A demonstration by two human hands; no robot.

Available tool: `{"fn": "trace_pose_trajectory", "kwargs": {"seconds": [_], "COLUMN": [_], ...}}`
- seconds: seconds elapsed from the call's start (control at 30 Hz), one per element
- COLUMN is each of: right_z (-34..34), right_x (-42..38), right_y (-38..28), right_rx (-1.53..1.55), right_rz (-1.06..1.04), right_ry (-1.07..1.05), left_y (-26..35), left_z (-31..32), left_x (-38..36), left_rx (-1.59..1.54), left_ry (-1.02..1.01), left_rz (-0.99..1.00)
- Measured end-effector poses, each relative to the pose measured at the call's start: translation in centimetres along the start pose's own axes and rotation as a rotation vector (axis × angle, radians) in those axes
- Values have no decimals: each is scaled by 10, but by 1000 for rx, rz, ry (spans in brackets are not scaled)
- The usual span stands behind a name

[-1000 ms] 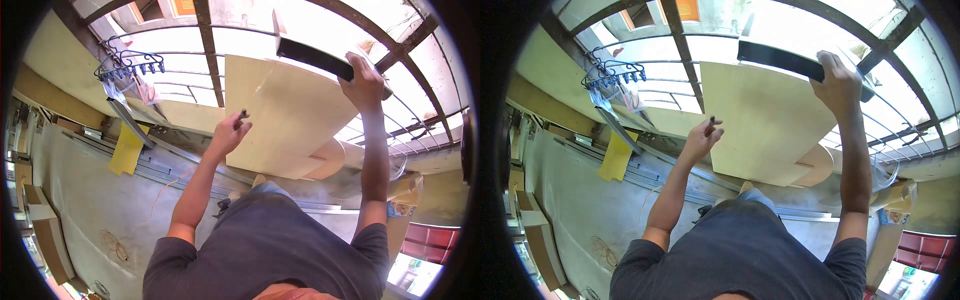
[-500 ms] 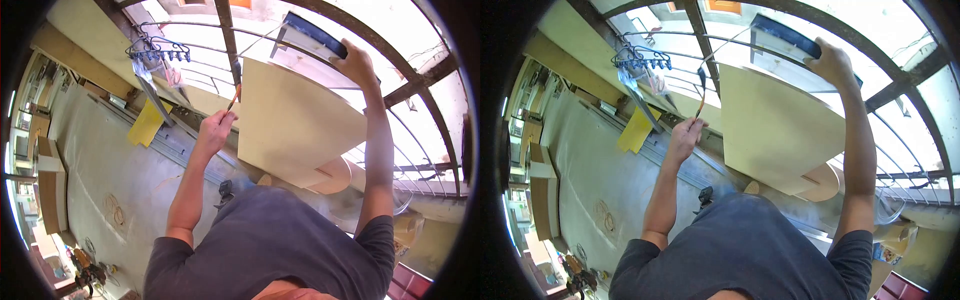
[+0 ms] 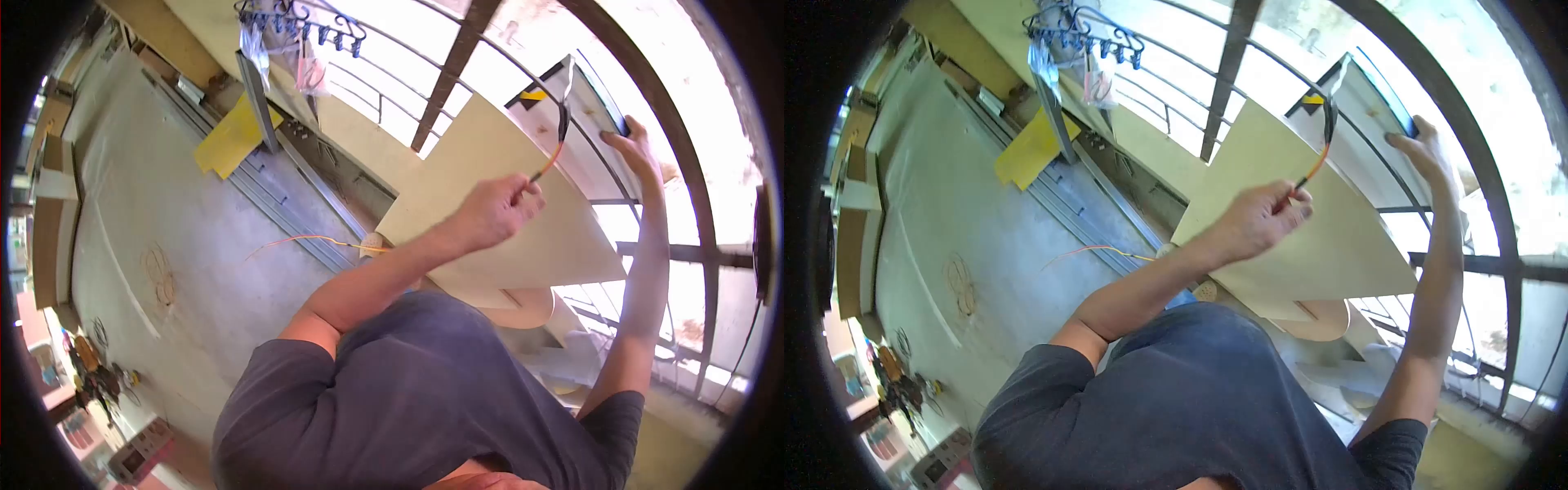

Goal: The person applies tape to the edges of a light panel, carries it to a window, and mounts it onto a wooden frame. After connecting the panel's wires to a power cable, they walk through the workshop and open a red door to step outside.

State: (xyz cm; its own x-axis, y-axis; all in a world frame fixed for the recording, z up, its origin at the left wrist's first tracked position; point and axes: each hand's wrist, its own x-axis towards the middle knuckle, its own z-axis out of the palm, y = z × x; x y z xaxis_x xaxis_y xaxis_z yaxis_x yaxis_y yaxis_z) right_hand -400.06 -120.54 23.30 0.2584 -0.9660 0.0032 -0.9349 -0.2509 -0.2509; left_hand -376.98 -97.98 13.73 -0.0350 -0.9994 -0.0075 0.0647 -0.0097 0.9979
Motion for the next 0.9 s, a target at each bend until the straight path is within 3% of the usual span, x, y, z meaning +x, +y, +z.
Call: {"fn": "trace_pose_trajectory", "kwargs": {"seconds": [0.07,0.2,0.3,0.4,0.47,0.57,0.7,0.73,0.8,0.9], "right_z": [7,17,23,25,38,42,49,58,63,78], "right_x": [14,56,75,89,97,102,98,95,91,88], "right_y": [-5,9,15,12,50,65,40,46,19,15], "right_rx": [-31,-172,-256,-228,-240,-222,-283,-255,-242,-316], "right_rz": [-9,25,62,138,-6,-4,39,87,169,184], "right_ry": [-8,-56,-103,-288,-95,-151,-247,-169,-249,-317], "left_y": [-26,-65,-113,-167,-177,-127,-36,-18,15,66], "left_z": [-2,-52,-108,-161,-187,-197,-190,-187,-181,-181], "left_x": [0,-8,-27,-65,-95,-110,-87,-73,-44,4], "left_rx": [-13,15,235,454,379,358,102,98,102,201], "left_ry": [8,-8,-84,-119,-156,-217,-250,-274,-164,-189], "left_rz": [72,1,-167,-241,-373,-386,-62,-45,-3,-79]}}
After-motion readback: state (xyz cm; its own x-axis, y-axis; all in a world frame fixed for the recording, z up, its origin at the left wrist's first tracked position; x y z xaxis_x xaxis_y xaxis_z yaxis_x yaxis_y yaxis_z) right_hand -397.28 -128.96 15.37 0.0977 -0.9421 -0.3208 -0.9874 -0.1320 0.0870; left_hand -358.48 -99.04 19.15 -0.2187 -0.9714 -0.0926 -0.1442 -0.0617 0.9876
